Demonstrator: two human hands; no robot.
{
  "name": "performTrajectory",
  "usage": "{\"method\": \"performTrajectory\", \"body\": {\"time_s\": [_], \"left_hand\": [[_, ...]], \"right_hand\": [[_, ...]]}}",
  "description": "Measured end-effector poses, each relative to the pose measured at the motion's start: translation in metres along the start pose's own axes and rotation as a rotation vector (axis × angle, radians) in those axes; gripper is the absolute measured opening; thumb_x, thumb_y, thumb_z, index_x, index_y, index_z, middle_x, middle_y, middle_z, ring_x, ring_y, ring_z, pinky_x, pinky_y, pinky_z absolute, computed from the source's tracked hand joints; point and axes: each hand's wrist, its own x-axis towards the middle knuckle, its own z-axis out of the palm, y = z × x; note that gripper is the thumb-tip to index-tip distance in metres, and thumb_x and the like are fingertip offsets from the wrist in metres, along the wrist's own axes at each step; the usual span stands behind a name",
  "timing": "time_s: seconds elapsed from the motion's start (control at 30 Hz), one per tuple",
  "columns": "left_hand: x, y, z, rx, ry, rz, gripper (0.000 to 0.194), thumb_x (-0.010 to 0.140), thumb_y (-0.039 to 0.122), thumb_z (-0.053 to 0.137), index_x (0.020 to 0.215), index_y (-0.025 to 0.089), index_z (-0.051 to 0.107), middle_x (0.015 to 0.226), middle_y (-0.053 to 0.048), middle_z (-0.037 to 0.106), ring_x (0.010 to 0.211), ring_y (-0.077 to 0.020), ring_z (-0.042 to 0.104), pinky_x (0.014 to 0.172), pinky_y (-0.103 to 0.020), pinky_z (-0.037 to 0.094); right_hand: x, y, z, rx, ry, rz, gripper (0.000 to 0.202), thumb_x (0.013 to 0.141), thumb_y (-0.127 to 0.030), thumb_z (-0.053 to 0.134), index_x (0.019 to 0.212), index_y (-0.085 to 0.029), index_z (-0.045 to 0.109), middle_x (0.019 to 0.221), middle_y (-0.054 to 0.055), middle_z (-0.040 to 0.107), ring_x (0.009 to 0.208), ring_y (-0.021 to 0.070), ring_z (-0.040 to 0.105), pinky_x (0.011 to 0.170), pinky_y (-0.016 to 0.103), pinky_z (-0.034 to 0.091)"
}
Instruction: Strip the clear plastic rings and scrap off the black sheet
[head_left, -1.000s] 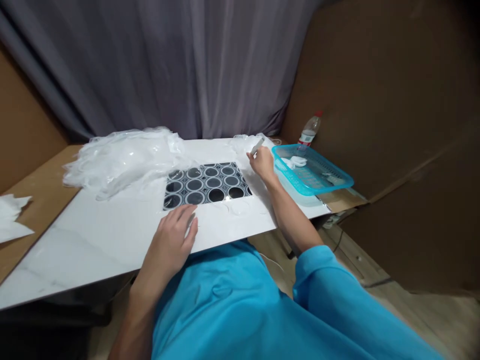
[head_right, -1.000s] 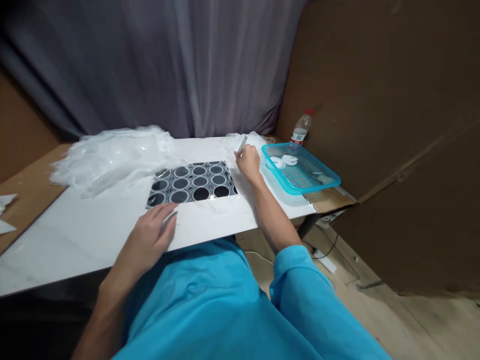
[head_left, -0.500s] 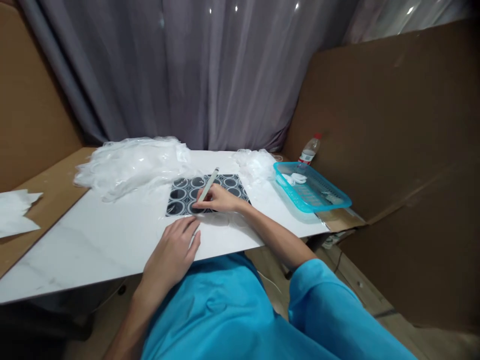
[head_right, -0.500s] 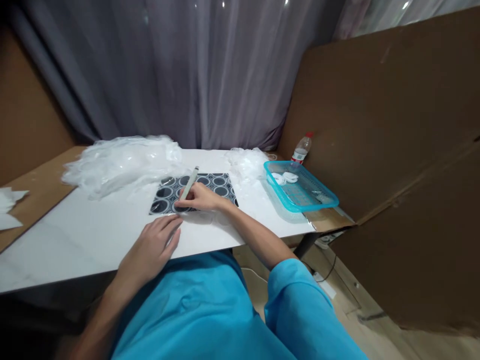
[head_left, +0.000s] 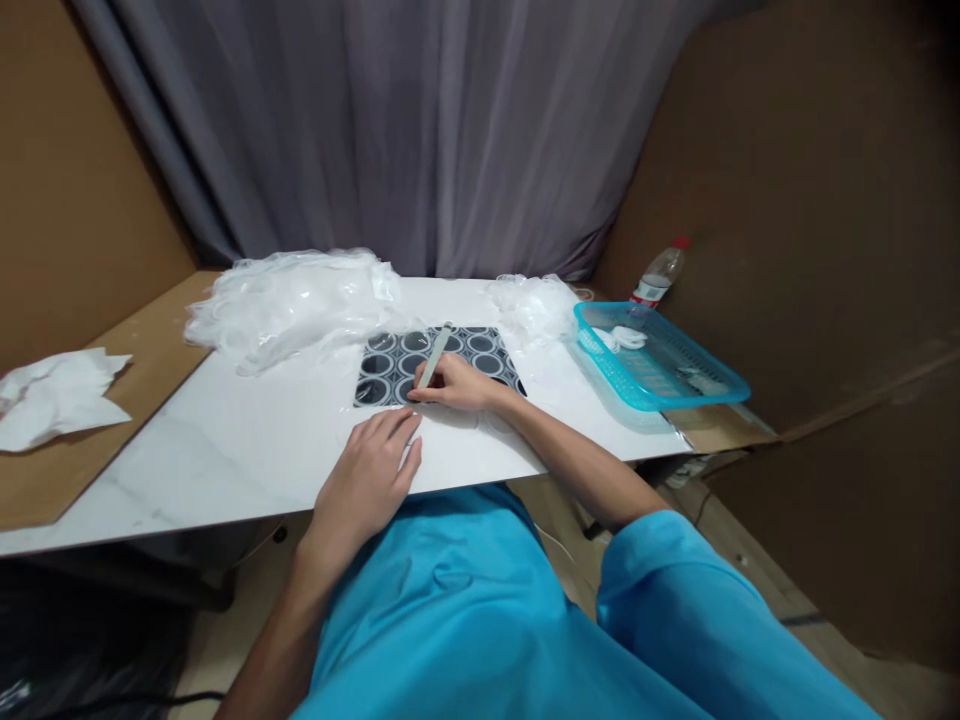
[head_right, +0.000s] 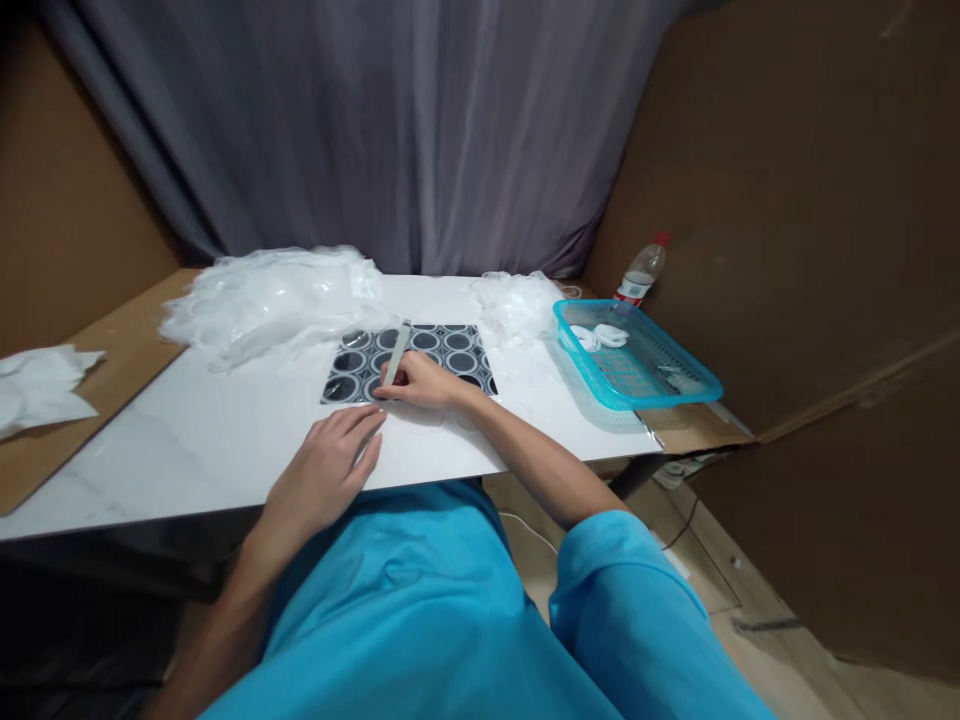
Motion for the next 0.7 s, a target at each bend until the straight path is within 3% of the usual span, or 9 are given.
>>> {"method": "performTrajectory", "body": {"time_s": [0.3,0.6,0.7], "left_hand": [[0.001,0.001,-0.001,-0.004,-0.014,0.024,0.040,0.115,0.031,0.047,0.150,0.022,0.065,0.154,-0.012,0.068,0.144,-0.0324,0.060,0.119,-0.054,0.048],[0.004,0.004,-0.002,0.019,-0.017,0.008,0.038,0.115,0.030,0.048,0.146,0.018,0.065,0.149,-0.015,0.069,0.141,-0.0329,0.060,0.116,-0.054,0.051],[0.005,0.004,-0.003,0.010,-0.018,-0.001,0.037,0.115,0.029,0.048,0.146,0.018,0.064,0.147,-0.015,0.069,0.140,-0.0324,0.060,0.117,-0.053,0.051]], "right_hand": [[0.000,0.000,0.002,-0.101,0.003,-0.099,0.025,0.104,-0.042,0.073,0.093,-0.019,0.073,0.084,0.002,0.067,0.076,0.0184,0.055,0.074,0.032,0.041],[-0.008,-0.014,0.006,-0.521,-0.051,-0.266,0.023,0.111,-0.026,0.056,0.092,-0.020,0.067,0.100,0.006,0.065,0.074,0.0172,0.051,0.068,0.033,0.031],[-0.010,-0.015,0.007,-0.555,-0.048,-0.294,0.027,0.113,-0.025,0.051,0.092,-0.020,0.067,0.103,0.006,0.064,0.074,0.0169,0.050,0.067,0.033,0.031]]}}
